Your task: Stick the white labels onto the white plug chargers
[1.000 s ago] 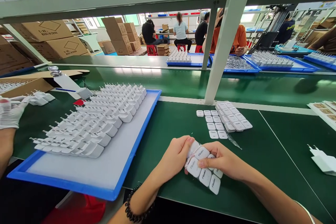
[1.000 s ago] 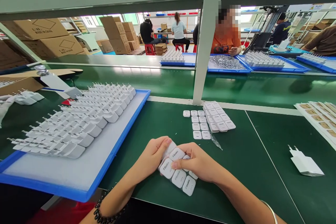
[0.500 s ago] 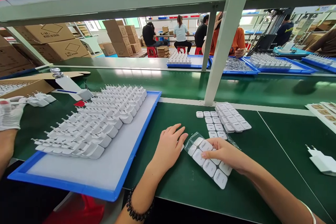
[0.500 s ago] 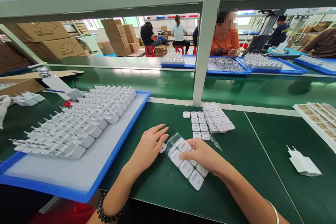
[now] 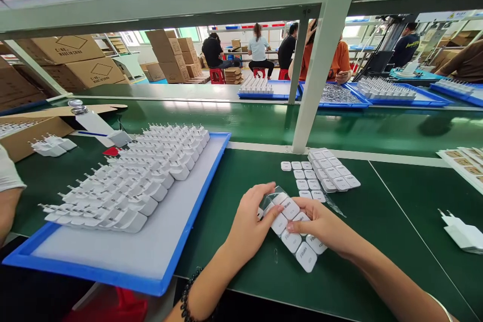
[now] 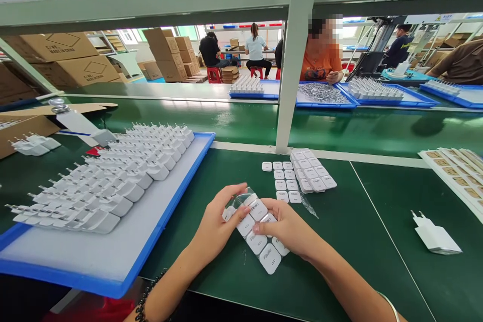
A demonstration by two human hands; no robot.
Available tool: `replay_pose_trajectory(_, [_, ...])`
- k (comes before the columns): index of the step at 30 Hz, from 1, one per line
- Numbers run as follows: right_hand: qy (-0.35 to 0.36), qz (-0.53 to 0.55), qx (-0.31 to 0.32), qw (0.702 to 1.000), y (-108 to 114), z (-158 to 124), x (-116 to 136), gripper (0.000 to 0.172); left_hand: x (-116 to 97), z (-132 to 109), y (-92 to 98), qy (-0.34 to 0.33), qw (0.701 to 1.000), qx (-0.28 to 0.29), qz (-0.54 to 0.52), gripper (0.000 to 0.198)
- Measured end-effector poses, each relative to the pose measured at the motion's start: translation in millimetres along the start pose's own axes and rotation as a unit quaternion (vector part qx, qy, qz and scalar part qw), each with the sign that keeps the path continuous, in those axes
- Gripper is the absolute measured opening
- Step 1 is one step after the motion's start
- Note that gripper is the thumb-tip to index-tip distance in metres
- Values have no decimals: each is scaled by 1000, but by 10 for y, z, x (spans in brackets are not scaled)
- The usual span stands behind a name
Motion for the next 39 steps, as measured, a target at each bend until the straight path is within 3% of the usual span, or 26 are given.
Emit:
replay_pose_trajectory(2, [7, 5, -16, 1000, 0, 14, -18, 24, -32, -31, 18, -106, 994, -24, 9, 32])
replay_pose_trajectory(5, [27, 5, -32, 999, 11, 31, -38, 18, -72, -83, 15, -225, 970, 42, -78, 42])
replay_pose_trajectory(7, [30, 5, -37, 999, 19, 39, -44, 17, -51, -78, 27, -199, 966, 40, -159, 38])
replay_pose_trajectory(10, [11, 7, -40, 999, 21, 41, -43, 22, 10, -21, 77, -88, 981, -79, -153, 30])
replay_pose_trajectory(11, [8, 6, -39, 999, 18, 38, -40, 24, 16, -1, 84, -60, 985, -88, -132, 25])
replay_pose_trajectory(14, [19, -8, -34, 999, 3, 28, -35, 24, -16, 35, 61, 1, 994, -14, -109, 16])
replay_pose_trajectory(18, [42, -44, -19, 998, -18, 38, -50, 27, -79, 17, 10, 84, 984, 82, -132, 23])
replay_pose_trajectory(24, [73, -81, -26, 994, -26, 55, -39, 30, -43, 22, 2, 181, 936, 124, -273, 31])
replay_pose_trajectory(29, [66, -85, -14, 994, -45, 38, -36, 31, 19, 38, -11, 192, 944, 95, -250, 33])
replay_pose_trajectory(33, [63, -73, -19, 995, -55, 41, -26, 31, -9, 25, -27, 137, 981, 61, -124, 35])
replay_pose_trajectory(39, [55, -63, -10, 996, -48, 43, -35, 28, -59, 29, -12, 64, 989, 130, -18, 36])
Point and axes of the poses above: each hand's wrist, its own z-axis towards the middle knuckle, its own y-axis out of the back of the hand, x = y × z, the point moved 2 cm from there along z, towards the middle knuckle, and after that the axes turned 5 degrees about -z, right-handed, at the moved point
